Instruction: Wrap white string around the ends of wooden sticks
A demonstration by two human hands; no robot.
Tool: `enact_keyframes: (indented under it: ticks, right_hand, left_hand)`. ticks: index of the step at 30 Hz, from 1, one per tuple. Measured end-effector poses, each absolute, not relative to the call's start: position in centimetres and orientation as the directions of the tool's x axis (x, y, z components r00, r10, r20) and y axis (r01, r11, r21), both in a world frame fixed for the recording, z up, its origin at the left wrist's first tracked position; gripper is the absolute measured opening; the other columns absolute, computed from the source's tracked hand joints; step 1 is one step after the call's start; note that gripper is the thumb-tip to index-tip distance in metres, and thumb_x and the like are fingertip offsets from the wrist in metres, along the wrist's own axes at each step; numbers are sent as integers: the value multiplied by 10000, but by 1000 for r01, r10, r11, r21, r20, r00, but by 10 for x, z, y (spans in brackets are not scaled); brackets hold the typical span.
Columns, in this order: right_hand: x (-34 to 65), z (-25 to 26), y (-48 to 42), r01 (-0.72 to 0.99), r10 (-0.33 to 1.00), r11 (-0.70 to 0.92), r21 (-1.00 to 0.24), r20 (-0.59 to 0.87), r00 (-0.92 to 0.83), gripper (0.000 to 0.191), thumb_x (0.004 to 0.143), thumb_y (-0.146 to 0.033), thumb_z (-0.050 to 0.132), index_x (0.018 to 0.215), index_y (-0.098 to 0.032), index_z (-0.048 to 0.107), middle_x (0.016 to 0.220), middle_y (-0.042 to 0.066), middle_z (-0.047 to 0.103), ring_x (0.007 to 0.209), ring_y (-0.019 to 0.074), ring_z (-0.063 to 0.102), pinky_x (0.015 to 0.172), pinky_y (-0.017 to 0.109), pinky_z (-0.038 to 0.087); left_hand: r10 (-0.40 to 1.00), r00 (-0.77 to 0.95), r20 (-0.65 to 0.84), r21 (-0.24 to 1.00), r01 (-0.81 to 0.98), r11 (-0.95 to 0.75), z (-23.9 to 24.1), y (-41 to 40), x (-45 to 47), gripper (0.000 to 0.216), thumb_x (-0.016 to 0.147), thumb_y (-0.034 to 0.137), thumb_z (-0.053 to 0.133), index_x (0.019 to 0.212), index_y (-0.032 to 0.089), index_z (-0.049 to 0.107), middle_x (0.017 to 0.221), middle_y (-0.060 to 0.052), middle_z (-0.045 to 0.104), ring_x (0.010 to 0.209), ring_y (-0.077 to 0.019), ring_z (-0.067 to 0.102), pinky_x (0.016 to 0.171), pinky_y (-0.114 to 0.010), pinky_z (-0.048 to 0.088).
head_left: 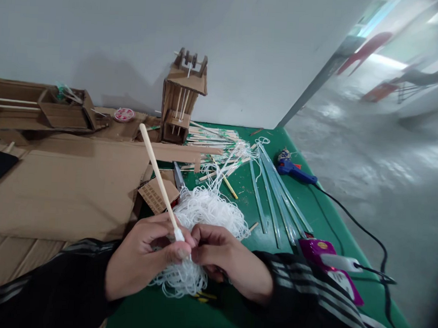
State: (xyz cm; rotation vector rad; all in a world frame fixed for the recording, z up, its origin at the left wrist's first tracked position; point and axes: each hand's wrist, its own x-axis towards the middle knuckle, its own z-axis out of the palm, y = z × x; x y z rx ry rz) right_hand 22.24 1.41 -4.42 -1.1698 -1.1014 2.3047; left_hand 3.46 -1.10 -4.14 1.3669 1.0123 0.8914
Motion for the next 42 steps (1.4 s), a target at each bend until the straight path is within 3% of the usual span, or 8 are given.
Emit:
enact_keyframes:
  ticks: [7,15,23,30,36,42]
  right_hand:
    - [222,-48,12,-55,569,-720,-692,-542,-618,74,672,-233,599,695,-190,544,463,-90,383,369,51,288,344,182,197]
    - [219,-46,11,-63,581,-707,-704,-529,-619,104,695,-242,625,722,-179,547,464,-89,393,400,47,285,362,158,218]
    - [222,-50,11,-77,564,-702,-708,-487,-667,154,720,-271,663,719,-175,544,452,-91,428,380,44,339,346,151,231]
    - [225,-52,14,-140,585,-667,-732,-399,-706,264,719,-290,756,741,-172,520,536,-93,509,339,11,341,319,142,192]
    - [228,-53,15,-153,568,-678,-719,-381,-729,221,743,-266,737,834,-170,560,552,-97,495,359,16,308,339,144,219]
    - [229,-54,14,-165,553,-692,-703,-369,-747,190,747,-240,718,840,-172,567,571,-96,478,371,19,293,350,157,234]
  left_hand:
    - [943,326,-65,998,22,61,-43,-12,38,191,866,327,643,794,164,711,806,-13,579,570,-74,545,516,-171,449]
    - [919,375,-125,990,-13,140,-43,-13,39,235,848,364,665,768,149,712,839,-24,576,606,-84,558,540,-180,471]
    - [917,386,-99,992,-38,123,-41,-9,35,351,846,470,643,759,134,694,721,10,536,521,-41,447,474,-147,378]
    - [911,368,-185,972,-67,224,-41,-11,39,315,879,447,605,839,137,646,706,16,526,483,-46,475,405,-135,420]
    - [902,414,-125,977,-104,184,-41,-11,34,298,906,440,565,859,148,604,741,15,507,471,-51,518,361,-125,428]
    - [852,523,-38,994,-71,88,-36,-9,25,297,913,420,565,844,143,649,836,-15,488,566,-58,527,434,-129,436]
